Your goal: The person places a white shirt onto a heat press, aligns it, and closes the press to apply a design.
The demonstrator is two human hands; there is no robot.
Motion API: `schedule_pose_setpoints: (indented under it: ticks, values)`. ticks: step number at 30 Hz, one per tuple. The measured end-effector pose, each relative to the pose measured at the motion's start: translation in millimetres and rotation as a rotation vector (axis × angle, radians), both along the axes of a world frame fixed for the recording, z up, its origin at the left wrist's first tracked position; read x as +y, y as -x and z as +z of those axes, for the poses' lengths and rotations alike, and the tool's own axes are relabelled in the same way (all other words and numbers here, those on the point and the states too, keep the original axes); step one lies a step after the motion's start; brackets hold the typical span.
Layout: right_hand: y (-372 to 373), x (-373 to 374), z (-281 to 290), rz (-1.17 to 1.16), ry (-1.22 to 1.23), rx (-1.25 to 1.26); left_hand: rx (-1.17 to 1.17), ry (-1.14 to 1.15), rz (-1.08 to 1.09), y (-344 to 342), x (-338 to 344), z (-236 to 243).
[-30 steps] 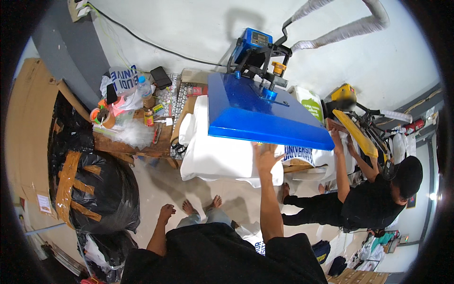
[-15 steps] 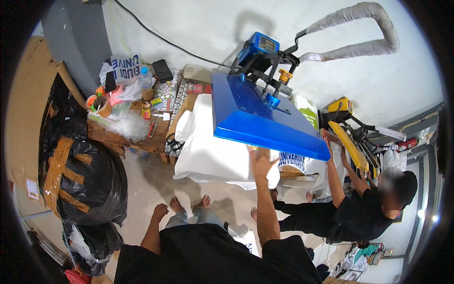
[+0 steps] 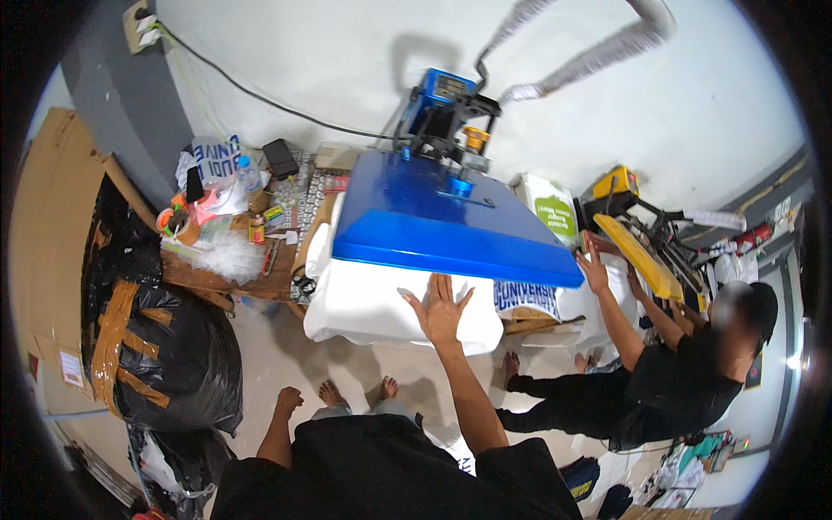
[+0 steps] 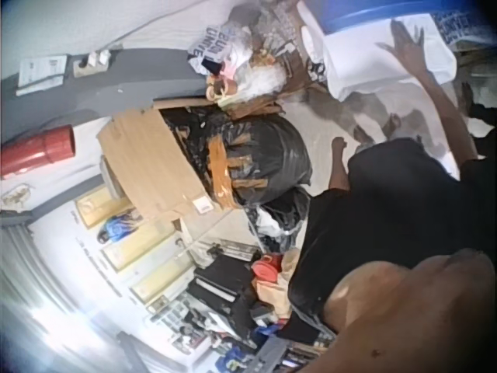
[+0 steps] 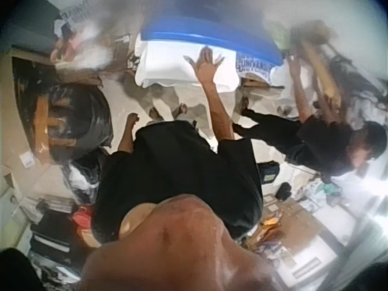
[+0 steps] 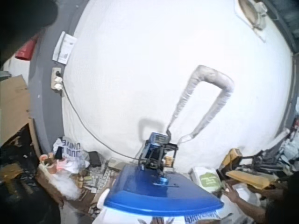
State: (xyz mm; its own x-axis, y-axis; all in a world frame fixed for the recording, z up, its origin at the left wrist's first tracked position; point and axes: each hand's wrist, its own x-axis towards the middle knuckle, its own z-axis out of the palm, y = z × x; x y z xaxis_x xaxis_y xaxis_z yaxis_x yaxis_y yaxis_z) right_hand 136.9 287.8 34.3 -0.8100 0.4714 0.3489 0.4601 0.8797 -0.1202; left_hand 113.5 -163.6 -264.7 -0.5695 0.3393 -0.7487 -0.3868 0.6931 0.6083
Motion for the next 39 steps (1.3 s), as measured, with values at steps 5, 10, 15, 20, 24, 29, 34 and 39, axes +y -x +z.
schedule_pose_setpoints:
  ticks: [5, 10, 15, 20, 24, 29, 34, 39]
  values:
    - [-34.7, 74.4, 9.1, -0.242, 0.081, -0.195, 0.017, -0.148, 0.139, -6.6, 68.1, 43.7]
    - [-57.3, 118.4, -8.9, -0.134, 0.06, 0.097, 0.025, -0.195, 0.121, -36.1, 100.5, 51.0]
    - [-12.7, 81.1, 20.3, 0.24, 0.314, 0.152, -0.001, 0.028, -0.043, -75.7, 87.7, 15.5]
    - [0.3, 108.2, -5.1, 0.34, 0.475, 0.157, 0.009, -0.04, 0.291, -111.2, 110.3, 61.1]
    - [0.2, 118.7, -44.6, 0.23, 0.299, 0.227, -0.065, -0.043, 0.389, -127.0, 112.4, 72.9]
    - [0.9, 103.8, -10.2, 0.376, 0.349, 0.266, -0.06, 0.013, 0.378, -147.2, 116.6, 61.8]
    - [2.0, 118.0, -29.7, 0.325, 0.453, 0.212, -0.003, -0.037, 0.375, -136.2, 140.0, 64.7]
    - [3.7, 108.3, -17.5, 0.42, 0.302, 0.328, 0.033, -0.009, 0.331, -142.3, 135.0, 56.5]
